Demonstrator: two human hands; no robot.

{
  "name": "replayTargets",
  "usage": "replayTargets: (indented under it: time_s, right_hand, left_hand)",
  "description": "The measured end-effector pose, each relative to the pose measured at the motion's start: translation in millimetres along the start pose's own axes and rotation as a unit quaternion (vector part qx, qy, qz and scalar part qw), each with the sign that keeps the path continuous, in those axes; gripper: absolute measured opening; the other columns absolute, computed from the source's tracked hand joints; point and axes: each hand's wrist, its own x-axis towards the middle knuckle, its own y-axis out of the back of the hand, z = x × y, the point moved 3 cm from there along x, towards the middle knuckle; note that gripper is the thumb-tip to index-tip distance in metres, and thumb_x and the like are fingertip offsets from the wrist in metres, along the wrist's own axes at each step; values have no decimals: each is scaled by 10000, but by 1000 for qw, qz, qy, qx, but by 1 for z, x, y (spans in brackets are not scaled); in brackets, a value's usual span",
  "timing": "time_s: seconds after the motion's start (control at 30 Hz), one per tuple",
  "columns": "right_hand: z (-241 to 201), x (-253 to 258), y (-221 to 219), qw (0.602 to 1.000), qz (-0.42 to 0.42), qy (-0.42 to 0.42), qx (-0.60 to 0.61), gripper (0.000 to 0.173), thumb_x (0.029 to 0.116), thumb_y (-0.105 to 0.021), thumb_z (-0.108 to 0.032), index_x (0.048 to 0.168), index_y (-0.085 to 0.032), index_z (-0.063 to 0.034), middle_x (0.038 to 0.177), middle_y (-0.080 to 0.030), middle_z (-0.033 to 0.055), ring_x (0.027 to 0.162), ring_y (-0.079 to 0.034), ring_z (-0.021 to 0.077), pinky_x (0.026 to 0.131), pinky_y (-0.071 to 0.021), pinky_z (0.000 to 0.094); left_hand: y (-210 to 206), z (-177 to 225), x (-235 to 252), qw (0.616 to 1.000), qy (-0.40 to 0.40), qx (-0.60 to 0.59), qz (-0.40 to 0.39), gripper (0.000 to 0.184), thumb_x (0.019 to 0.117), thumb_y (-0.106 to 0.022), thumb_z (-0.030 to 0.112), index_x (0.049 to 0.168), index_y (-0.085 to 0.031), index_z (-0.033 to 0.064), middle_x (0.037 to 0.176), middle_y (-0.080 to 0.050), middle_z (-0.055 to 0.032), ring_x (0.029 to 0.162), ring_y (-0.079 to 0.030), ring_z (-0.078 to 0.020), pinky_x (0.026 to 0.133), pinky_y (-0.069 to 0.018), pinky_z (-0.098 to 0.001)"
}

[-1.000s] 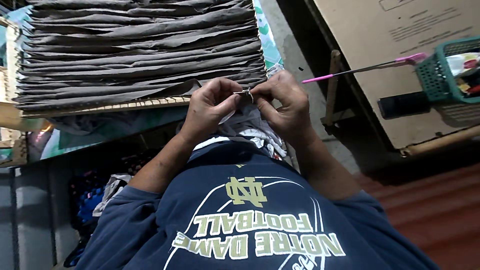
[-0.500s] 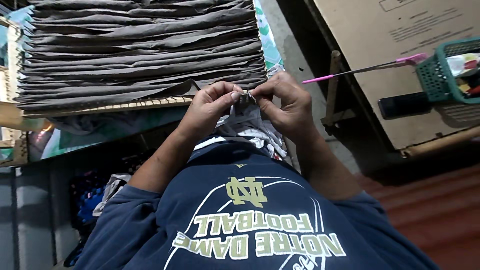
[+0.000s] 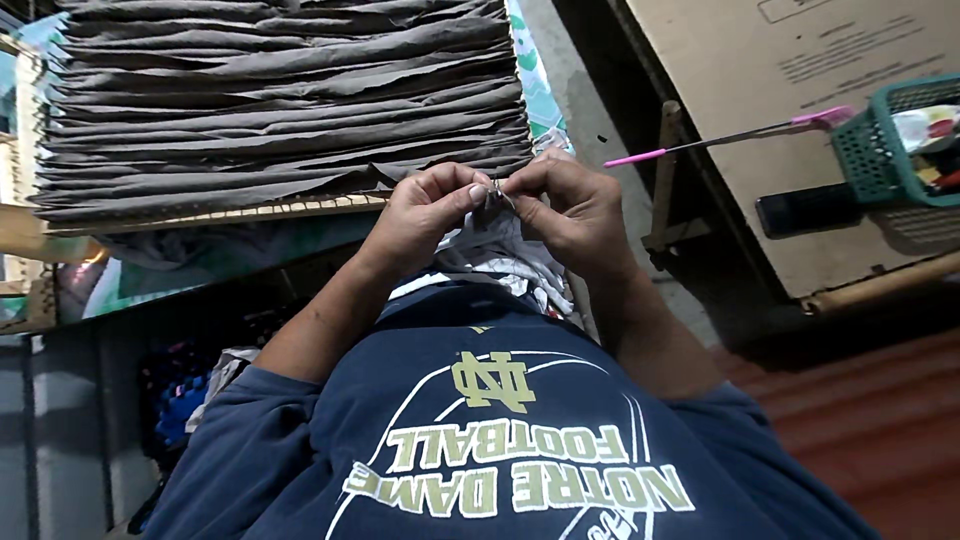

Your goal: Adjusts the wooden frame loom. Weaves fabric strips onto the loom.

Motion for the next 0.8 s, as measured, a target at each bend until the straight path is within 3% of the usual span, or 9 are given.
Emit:
replayTargets:
  time_s: [0.1, 0.2, 0.33, 0.43, 0.6, 0.8]
  right_hand:
    - [2, 0, 2, 1000, 11, -13, 7, 88, 931, -670, -12, 1000, -717, 20, 964, -653, 39, 889, -623, 43, 795, -546, 181]
    - [3, 1, 6, 999, 18, -21, 25, 90, 933, -663, 0, 1007, -706, 26, 972, -656, 41, 875, -639, 46, 778, -565, 188]
    - [3, 1, 7, 999, 23, -28, 28, 90, 929, -665, 3, 1006, -704, 27, 974, -659, 41, 879, -645, 47, 778, -571, 189]
    - [4, 1, 6, 999, 23, -33, 36, 90, 930, -665, 7, 1010, -702, 26, 976, -656, 41, 881, -647, 54, 779, -573, 194]
    - [3, -1, 5, 998, 19, -28, 45, 85, 925, -671, 7, 1002, -703, 25, 964, -655, 37, 877, -640, 54, 779, -570, 195]
    - [2, -1, 5, 999, 12, -19, 45, 85, 925, -666, 3, 996, -710, 20, 964, -654, 32, 895, -631, 50, 798, -559, 195]
  left_hand:
    - [0, 0, 0, 999, -33, 12, 3, 117, 1004, -572, 61, 1097, -644, 65, 953, -697, 17, 838, -659, -53, 757, -561, -233]
    - [0, 1, 1, 995, -91, 41, -12, 226, 975, -573, 10, 1190, -537, 70, 997, -671, 5, 875, -659, -75, 784, -567, -258]
    - [0, 1, 1, 987, -152, 55, -16, 259, 949, -582, -39, 1132, -497, 124, 969, -662, 27, 849, -653, -61, 780, -567, -264]
    - [0, 1, 1, 985, -158, 63, -20, 216, 943, -567, -53, 1075, -539, 115, 961, -652, 30, 860, -638, -52, 790, -555, -255]
    - [0, 2, 1, 987, -144, 72, -25, 219, 956, -584, -33, 1166, -574, 29, 1028, -658, 4, 916, -644, -62, 831, -558, -249]
    - [0, 0, 1, 991, -126, 49, -16, 189, 951, -610, -20, 1098, -543, 78, 984, -645, 13, 881, -641, -61, 799, -559, -242]
